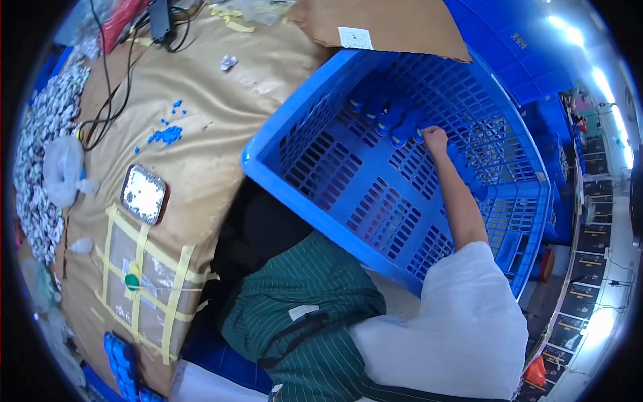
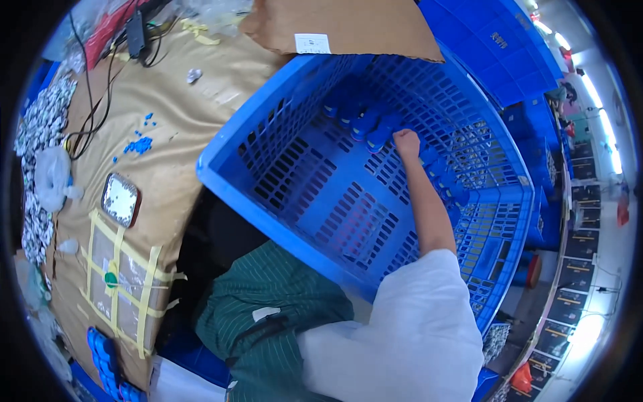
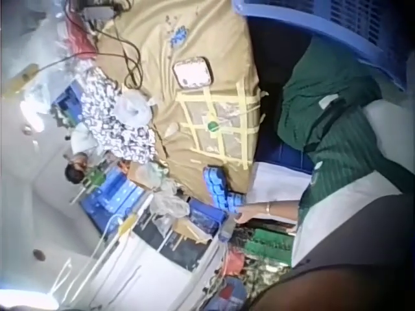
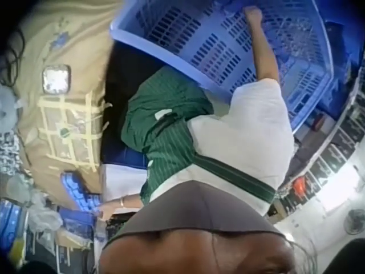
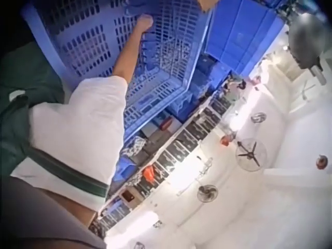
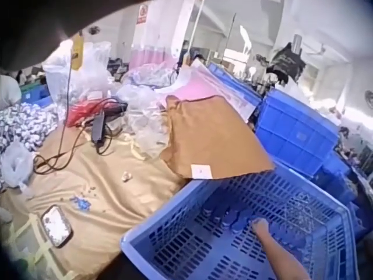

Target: Assembling blue plastic toy components by applying components using a small stick applicator.

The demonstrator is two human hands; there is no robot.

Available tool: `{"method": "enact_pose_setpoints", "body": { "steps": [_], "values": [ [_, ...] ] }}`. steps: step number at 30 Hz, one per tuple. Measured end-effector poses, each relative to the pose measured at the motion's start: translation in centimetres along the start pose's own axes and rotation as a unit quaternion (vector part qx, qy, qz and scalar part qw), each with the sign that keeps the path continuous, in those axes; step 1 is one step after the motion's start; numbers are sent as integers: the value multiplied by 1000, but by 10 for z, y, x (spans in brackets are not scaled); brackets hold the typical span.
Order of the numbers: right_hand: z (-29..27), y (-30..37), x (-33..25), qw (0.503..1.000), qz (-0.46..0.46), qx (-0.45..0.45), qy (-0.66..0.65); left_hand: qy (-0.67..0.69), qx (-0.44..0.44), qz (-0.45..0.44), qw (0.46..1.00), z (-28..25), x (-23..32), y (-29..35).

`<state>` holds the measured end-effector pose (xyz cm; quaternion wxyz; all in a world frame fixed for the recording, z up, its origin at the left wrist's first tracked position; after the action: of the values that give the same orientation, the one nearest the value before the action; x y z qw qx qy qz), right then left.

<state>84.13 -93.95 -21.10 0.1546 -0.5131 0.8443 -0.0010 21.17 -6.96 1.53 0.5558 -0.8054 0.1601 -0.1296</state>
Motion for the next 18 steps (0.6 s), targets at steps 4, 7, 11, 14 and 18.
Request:
{"method": "enact_pose_setpoints", "body": {
  "steps": [4,7,11,14,18],
  "values": [
    [88,-10,29,985,28,-109,130,16,-7,58,998,-15,56,-30],
    [108,-3,4,983,101,-135,78,28,-47,144,988,-32,101,-45],
    [113,-9,-22,969,192,-138,76,67,-95,104,988,-35,158,-48],
    [95,-2,-52,955,273,-92,66,53,-102,163,980,-30,187,-51],
    [113,-15,-16,951,299,-53,53,97,-139,149,974,-15,198,-46]
  ]
}}
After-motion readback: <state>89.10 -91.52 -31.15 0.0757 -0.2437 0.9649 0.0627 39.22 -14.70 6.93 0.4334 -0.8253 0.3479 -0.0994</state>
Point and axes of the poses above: each hand's wrist, its own y-axis away from the middle knuckle, its own z-axis out of the palm, x = y × z, the point moved 3 cm from there along -y, towards the middle knuckle, and after that the axes turned 7 degrees about y, right-handed, at the moved point
